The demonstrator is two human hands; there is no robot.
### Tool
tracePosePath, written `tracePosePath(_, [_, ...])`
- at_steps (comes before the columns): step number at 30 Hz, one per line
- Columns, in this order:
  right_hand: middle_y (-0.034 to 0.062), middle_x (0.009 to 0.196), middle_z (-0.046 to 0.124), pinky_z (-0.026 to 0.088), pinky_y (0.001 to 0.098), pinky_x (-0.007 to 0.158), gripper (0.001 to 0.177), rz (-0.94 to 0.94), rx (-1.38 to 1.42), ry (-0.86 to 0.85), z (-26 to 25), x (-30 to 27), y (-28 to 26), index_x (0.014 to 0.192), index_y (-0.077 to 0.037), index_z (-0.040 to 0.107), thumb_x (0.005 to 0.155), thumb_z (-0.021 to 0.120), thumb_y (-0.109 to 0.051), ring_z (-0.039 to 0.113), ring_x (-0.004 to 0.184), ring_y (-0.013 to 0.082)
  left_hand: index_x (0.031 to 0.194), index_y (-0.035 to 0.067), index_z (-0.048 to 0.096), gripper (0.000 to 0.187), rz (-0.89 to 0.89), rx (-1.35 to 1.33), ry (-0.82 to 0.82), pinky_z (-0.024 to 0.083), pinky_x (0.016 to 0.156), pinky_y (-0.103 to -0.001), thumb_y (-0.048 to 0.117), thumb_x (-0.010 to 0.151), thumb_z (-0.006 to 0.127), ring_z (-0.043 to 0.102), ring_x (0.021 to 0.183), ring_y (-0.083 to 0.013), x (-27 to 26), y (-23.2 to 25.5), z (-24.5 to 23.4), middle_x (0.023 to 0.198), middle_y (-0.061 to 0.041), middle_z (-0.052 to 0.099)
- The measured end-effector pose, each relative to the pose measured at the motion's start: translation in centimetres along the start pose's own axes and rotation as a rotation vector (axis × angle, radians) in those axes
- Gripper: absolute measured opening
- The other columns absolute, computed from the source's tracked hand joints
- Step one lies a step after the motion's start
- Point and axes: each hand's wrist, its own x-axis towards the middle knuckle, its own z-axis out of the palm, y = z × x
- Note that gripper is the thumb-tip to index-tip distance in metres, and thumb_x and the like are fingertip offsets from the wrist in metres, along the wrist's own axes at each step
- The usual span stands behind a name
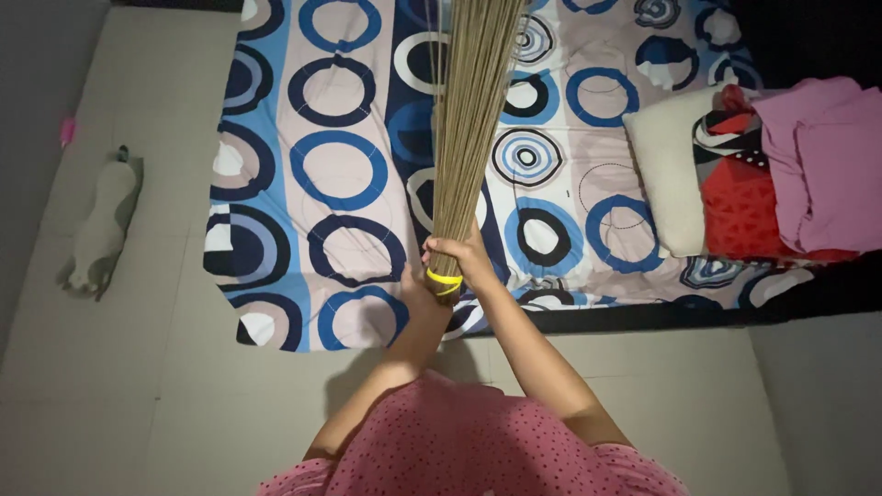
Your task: Clean the surface of a bed using a hand-held broom.
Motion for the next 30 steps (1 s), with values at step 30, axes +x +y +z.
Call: tracePosePath(30, [0.0119,0.077,0.064,0.058,0.0388,0.050,0.046,-0.102,-0.011,0.329,-5.2,1.8,1.4,0.118,-0.008,0.048,0.078,0.072,-0.003,0.068,0.056,0.0243,0.139,0.005,0.056,0.055,0.162,0.574,-0.136,0.042,0.103,-0.044,0.042,0.102,0.038,0.056,0.119,-0.0314,5.2,4.1,-1.0,0.135,-0.014,0.059])
